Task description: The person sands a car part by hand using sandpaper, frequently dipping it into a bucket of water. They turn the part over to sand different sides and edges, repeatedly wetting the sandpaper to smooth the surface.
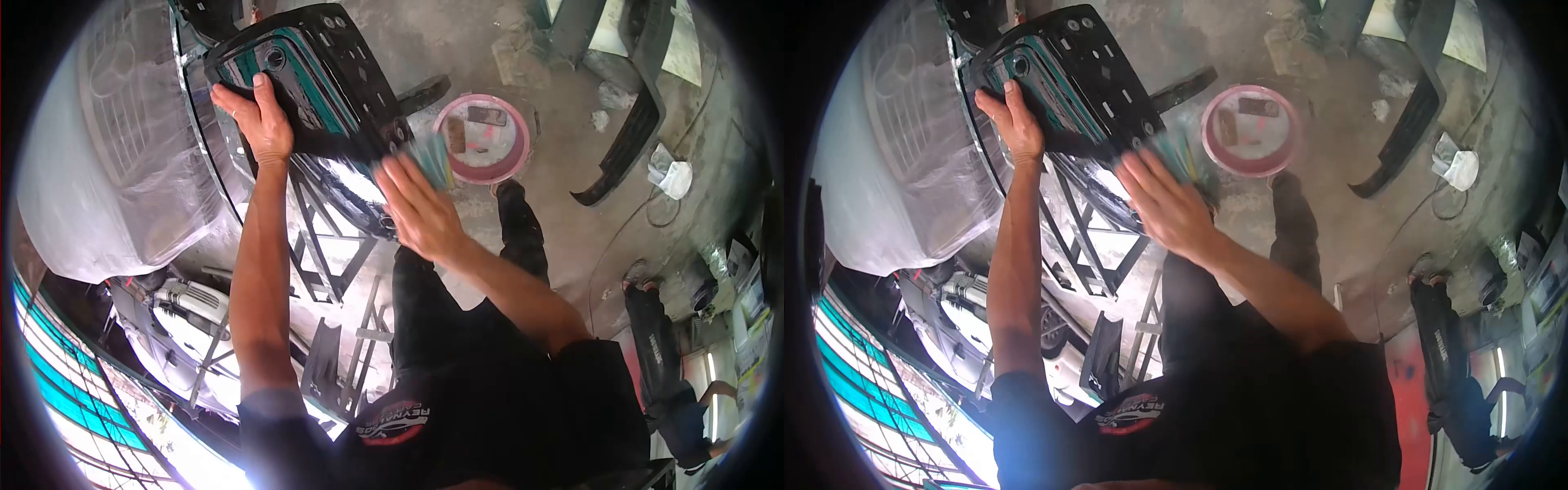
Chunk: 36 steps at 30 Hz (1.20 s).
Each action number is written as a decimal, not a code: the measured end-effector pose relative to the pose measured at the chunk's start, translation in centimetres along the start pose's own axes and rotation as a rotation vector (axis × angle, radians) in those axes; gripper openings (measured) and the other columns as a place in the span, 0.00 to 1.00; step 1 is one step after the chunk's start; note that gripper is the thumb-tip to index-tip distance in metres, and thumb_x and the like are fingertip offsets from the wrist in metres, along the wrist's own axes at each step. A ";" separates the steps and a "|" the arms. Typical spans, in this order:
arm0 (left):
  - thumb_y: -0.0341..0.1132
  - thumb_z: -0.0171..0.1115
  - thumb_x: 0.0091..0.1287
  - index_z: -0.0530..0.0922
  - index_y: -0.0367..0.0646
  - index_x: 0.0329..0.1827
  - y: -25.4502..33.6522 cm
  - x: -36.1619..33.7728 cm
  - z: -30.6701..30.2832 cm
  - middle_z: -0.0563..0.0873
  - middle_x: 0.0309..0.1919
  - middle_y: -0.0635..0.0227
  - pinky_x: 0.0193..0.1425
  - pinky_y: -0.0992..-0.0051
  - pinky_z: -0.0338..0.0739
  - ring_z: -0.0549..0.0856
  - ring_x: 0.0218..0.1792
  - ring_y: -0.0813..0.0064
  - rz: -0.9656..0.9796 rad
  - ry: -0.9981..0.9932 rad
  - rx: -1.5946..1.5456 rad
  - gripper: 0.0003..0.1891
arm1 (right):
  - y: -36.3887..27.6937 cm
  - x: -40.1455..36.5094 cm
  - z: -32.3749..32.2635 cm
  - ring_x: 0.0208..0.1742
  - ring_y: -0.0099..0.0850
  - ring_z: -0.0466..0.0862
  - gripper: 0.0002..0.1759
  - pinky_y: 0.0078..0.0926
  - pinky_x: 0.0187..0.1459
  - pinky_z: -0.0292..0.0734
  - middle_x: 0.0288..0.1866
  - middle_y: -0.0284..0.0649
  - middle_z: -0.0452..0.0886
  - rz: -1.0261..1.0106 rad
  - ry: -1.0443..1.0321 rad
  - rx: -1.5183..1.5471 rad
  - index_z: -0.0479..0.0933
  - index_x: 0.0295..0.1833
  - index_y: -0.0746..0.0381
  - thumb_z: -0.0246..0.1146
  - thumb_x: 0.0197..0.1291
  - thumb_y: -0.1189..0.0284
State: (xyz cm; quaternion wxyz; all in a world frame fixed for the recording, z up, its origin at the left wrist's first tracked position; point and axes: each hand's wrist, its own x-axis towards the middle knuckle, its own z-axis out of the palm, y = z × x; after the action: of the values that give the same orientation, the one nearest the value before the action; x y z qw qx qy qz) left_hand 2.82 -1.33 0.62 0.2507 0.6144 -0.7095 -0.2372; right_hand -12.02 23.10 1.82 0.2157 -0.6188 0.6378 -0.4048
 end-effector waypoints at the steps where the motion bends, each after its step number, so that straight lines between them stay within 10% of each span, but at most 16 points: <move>1: 0.60 0.50 0.76 0.40 0.19 0.78 -0.8 0.0 -0.1 0.40 0.79 0.27 0.84 0.59 0.33 0.39 0.82 0.41 0.013 -0.011 0.023 0.51 | -0.5 -3.2 0.1 0.69 0.46 0.78 0.24 0.32 0.51 0.82 0.69 0.47 0.76 0.003 0.001 -0.015 0.79 0.62 0.68 0.68 0.58 0.77; 6: 0.60 0.51 0.75 0.41 0.17 0.77 0.9 0.1 0.1 0.41 0.78 0.25 0.84 0.58 0.35 0.40 0.82 0.39 -0.008 0.043 -0.035 0.52 | -1.3 -10.8 1.2 0.70 0.57 0.75 0.25 0.47 0.66 0.76 0.70 0.57 0.73 0.037 -0.031 0.018 0.75 0.65 0.74 0.66 0.61 0.78; 11: 0.61 0.52 0.75 0.43 0.17 0.77 1.0 -0.1 0.2 0.43 0.78 0.25 0.84 0.58 0.36 0.41 0.82 0.39 -0.005 0.049 -0.030 0.52 | -0.8 10.0 2.1 0.73 0.55 0.70 0.30 0.41 0.69 0.72 0.70 0.62 0.69 -0.003 0.166 -0.016 0.66 0.69 0.75 0.63 0.63 0.77; 18: 0.62 0.50 0.75 0.44 0.17 0.77 -0.7 0.3 0.2 0.43 0.78 0.27 0.84 0.59 0.34 0.40 0.82 0.41 0.014 0.049 0.007 0.52 | -2.9 -5.4 1.9 0.74 0.55 0.69 0.31 0.43 0.71 0.70 0.74 0.65 0.66 0.409 0.079 0.234 0.60 0.74 0.75 0.57 0.70 0.75; 30: 0.61 0.45 0.78 0.46 0.25 0.80 -2.3 0.1 -0.8 0.45 0.81 0.38 0.84 0.64 0.37 0.45 0.83 0.49 -0.065 0.035 -0.004 0.47 | 0.9 -1.2 1.9 0.80 0.47 0.63 0.26 0.39 0.75 0.63 0.79 0.55 0.63 0.602 -0.004 0.670 0.64 0.77 0.65 0.47 0.79 0.65; 32: 0.58 0.43 0.80 0.49 0.31 0.81 -4.9 0.4 -1.7 0.45 0.82 0.39 0.83 0.64 0.42 0.49 0.82 0.49 0.252 -0.116 0.174 0.41 | 1.4 -1.5 1.4 0.80 0.47 0.63 0.27 0.38 0.76 0.61 0.78 0.56 0.63 0.549 -0.050 0.717 0.63 0.77 0.64 0.47 0.79 0.63; 36: 0.48 0.38 0.83 0.55 0.39 0.81 -2.8 0.0 -0.5 0.46 0.81 0.40 0.82 0.64 0.49 0.53 0.81 0.45 0.054 -0.016 0.097 0.30 | 0.2 -2.5 1.8 0.81 0.48 0.60 0.28 0.37 0.78 0.59 0.80 0.55 0.60 0.638 -0.039 0.654 0.62 0.77 0.66 0.47 0.79 0.63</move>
State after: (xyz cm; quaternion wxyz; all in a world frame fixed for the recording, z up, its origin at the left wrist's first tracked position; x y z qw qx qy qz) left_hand 5.31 -1.69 -0.81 0.2213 0.6045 -0.7386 -0.2004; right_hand -10.44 25.08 0.05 0.5255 -0.2984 0.6311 -0.4864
